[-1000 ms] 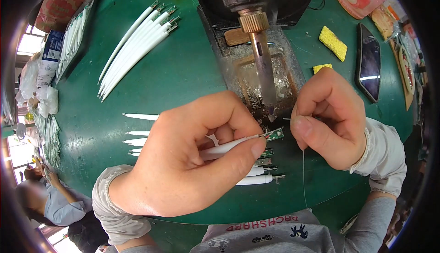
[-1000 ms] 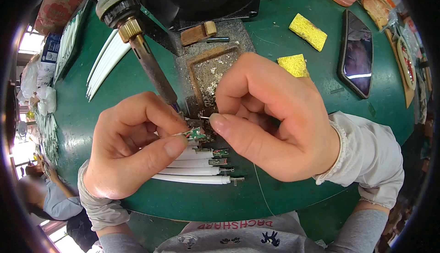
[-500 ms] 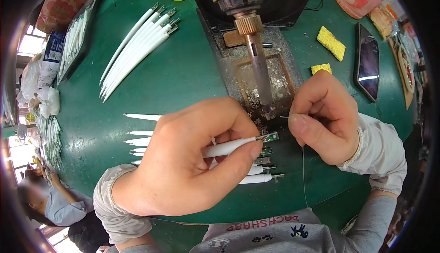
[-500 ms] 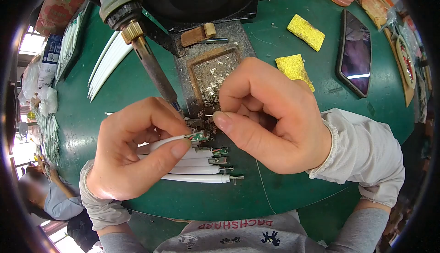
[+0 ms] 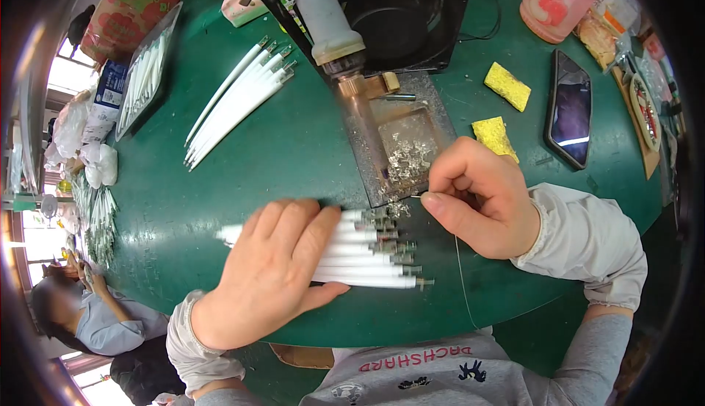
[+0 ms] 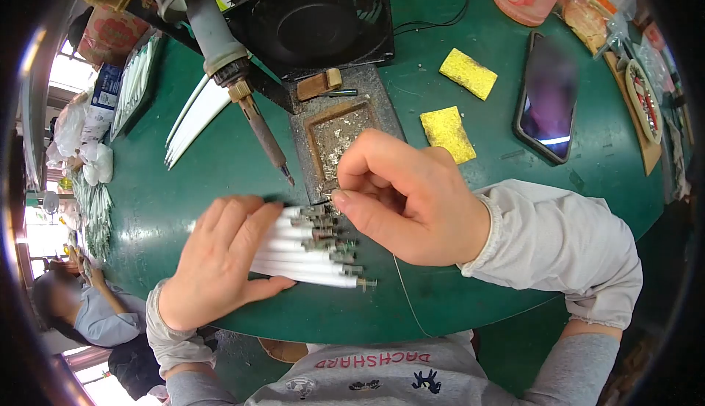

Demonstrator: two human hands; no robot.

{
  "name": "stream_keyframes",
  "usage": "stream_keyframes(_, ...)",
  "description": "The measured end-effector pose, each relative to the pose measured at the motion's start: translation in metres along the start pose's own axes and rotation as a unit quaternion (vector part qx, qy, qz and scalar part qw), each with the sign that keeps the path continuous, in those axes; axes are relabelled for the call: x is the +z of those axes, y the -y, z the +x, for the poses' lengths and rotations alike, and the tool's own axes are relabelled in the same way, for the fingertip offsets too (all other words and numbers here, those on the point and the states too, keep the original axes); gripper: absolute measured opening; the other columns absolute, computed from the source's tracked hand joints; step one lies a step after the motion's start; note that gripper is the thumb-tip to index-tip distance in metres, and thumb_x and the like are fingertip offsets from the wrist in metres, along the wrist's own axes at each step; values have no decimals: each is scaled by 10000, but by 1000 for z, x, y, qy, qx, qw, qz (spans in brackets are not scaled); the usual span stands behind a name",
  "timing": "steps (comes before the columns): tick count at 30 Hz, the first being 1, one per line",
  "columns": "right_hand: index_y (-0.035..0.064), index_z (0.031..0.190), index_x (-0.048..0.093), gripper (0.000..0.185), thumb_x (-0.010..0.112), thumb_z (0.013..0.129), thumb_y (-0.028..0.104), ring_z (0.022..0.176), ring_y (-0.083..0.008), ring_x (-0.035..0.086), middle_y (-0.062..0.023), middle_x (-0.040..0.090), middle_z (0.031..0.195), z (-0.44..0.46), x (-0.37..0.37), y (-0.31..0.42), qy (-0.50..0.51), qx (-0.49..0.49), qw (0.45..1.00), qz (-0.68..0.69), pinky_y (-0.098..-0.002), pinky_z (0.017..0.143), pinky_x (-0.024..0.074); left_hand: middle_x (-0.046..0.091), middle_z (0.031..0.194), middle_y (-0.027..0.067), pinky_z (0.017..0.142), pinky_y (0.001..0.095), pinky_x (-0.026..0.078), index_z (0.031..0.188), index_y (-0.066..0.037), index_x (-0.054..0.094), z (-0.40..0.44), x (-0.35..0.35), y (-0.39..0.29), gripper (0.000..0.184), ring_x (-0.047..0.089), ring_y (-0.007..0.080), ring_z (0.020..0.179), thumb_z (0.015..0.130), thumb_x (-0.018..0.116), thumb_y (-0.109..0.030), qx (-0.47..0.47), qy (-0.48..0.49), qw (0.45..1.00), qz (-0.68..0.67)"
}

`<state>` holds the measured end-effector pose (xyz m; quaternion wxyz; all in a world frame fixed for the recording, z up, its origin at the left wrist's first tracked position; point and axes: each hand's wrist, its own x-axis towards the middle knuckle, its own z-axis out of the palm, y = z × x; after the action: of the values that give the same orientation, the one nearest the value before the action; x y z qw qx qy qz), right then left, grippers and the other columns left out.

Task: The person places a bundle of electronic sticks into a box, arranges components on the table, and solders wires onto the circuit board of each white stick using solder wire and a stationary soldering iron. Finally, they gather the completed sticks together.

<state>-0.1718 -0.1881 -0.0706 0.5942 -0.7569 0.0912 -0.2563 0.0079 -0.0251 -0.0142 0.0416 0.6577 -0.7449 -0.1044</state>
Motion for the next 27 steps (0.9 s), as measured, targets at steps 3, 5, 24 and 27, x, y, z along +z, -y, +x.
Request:
stream_keyframes(3,40,817,475,113,588,807,44,437,-29,408,15,481,535,0,0,2,7,-2,1000,-8,-201,410,295,487,928,127,668,342,459,1051,10,479,-6,8,-11,560,512,270,843,552,699,-114,-11,12,999,-27)
stream_keyframes(5,42,813,474,115,589,806,42,438,-25,403,20,476,535,0,3,0,7,-13,1000,-8,-198,410,293,489,881,124,654,345,458,994,-2,481,-11,14,-11,482,523,271,811,564,676,-99,-11,19,999,-31)
stream_keyframes(24,30,807,486,109,593,796,8,508,-3,410,34,479,609,-2,8,-1,-11,-28,1000,-2,-166,446,310,531,721,6,635,314,381,771,-121,529,8,-9,33,70,527,161,721,723,555,-166,-67,125,778,612)
stream_keyframes(27,28,811,491,111,602,800,21,514,-4,418,29,494,617,-3,7,-1,-10,-16,1000,-10,-166,451,320,558,722,18,644,337,403,777,-109,527,2,-16,51,101,565,177,750,706,581,-156,-115,80,864,484)
